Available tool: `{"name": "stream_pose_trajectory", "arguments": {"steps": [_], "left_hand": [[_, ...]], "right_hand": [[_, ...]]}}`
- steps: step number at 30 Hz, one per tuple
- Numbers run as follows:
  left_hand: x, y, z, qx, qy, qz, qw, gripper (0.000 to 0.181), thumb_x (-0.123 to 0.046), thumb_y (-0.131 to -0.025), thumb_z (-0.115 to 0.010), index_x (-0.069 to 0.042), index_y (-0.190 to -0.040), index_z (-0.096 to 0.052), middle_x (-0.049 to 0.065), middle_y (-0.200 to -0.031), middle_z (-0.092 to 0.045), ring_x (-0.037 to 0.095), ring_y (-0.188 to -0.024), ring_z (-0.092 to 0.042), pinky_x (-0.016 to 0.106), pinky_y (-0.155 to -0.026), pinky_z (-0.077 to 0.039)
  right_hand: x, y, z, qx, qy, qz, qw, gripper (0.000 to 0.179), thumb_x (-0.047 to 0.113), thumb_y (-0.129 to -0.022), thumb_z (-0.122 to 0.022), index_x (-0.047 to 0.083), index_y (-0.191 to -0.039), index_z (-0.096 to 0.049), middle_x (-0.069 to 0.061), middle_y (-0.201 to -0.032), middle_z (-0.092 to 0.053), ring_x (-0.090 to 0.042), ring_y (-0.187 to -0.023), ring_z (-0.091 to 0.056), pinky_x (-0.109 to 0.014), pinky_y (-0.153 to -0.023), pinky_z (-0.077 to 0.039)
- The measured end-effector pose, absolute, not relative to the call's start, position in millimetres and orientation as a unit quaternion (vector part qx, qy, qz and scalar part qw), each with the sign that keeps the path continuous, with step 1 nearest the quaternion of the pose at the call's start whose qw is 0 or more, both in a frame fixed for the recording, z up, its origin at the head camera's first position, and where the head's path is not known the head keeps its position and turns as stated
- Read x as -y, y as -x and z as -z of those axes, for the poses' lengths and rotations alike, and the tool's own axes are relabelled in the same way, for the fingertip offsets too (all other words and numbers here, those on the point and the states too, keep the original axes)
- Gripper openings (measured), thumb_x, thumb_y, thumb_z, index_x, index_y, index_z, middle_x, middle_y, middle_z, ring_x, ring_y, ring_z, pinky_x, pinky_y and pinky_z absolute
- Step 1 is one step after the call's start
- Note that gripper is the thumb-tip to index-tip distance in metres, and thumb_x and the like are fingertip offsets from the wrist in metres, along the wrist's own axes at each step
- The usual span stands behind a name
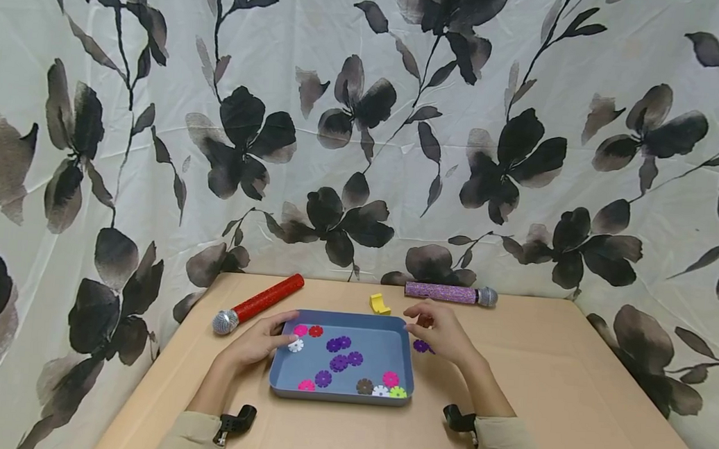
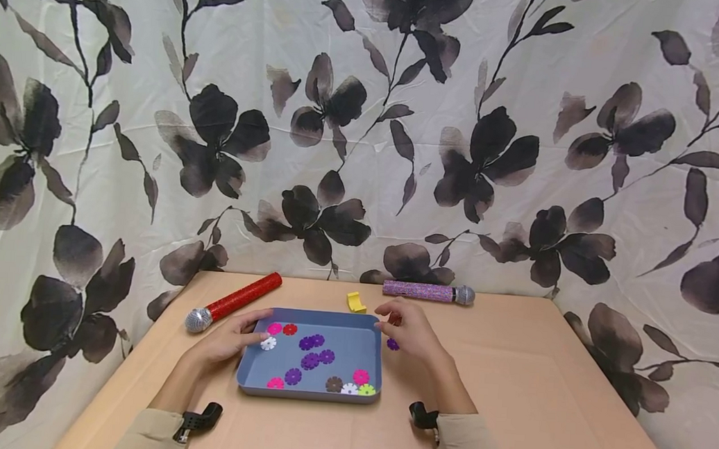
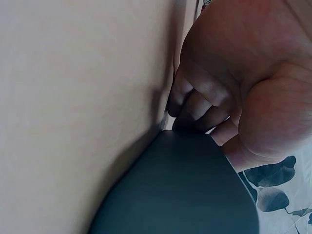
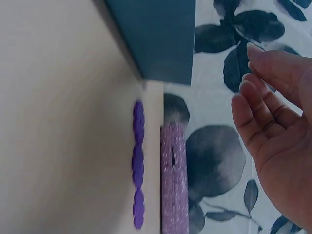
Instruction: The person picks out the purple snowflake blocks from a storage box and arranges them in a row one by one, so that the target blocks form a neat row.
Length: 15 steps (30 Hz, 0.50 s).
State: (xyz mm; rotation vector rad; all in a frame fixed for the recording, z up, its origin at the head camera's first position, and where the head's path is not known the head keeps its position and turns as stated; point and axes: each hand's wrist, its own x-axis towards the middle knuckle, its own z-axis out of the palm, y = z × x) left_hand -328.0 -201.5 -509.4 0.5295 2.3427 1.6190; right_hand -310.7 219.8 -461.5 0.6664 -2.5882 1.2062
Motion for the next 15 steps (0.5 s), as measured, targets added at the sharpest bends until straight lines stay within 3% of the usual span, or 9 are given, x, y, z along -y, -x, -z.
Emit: {"name": "stream_pose_trajectory", "arguments": {"steps": [9, 12, 13, 15], "left_hand": [[203, 329, 510, -0.805, -0.188, -0.55, 0.121, 0.065, -0.015, -0.102, -0.067, 0.003, -0.157, -0.038, 0.024, -0.169, -0.028, 0.041, -0.158, -0.022, 0.051, -0.125, -0.026], [202, 329, 511, -0.803, -0.182, -0.553, 0.125, 0.065, -0.014, -0.101, -0.067, 0.002, -0.158, -0.039, 0.022, -0.169, -0.029, 0.039, -0.155, -0.028, 0.032, -0.115, -0.047], [202, 329, 511, -0.802, -0.182, -0.555, 0.125, 0.065, -0.013, -0.101, -0.067, 0.002, -0.158, -0.039, 0.022, -0.169, -0.029, 0.04, -0.153, -0.03, 0.025, -0.104, -0.053], [203, 329, 511, -0.802, -0.186, -0.554, 0.122, 0.064, -0.013, -0.101, -0.067, 0.002, -0.157, -0.039, 0.023, -0.169, -0.029, 0.041, -0.152, -0.031, 0.012, -0.092, -0.049]], "right_hand": [[-185, 308, 456, 0.868, -0.257, -0.418, 0.073, 0.021, 0.011, -0.091, -0.081, 0.012, -0.112, -0.077, 0.0, -0.107, -0.073, -0.012, -0.089, -0.067, -0.026, -0.08, -0.058], [-174, 306, 455, 0.863, -0.263, -0.426, 0.061, 0.022, 0.012, -0.091, -0.081, 0.011, -0.112, -0.077, -0.001, -0.108, -0.072, -0.012, -0.092, -0.069, -0.028, -0.084, -0.059], [-171, 306, 455, 0.862, -0.266, -0.428, 0.057, 0.022, 0.012, -0.091, -0.081, 0.011, -0.113, -0.077, -0.001, -0.109, -0.072, -0.013, -0.093, -0.069, -0.028, -0.085, -0.059], [-164, 305, 454, 0.86, -0.271, -0.43, 0.051, 0.022, 0.012, -0.091, -0.08, 0.011, -0.113, -0.077, -0.001, -0.11, -0.071, -0.013, -0.094, -0.069, -0.029, -0.086, -0.059]]}}
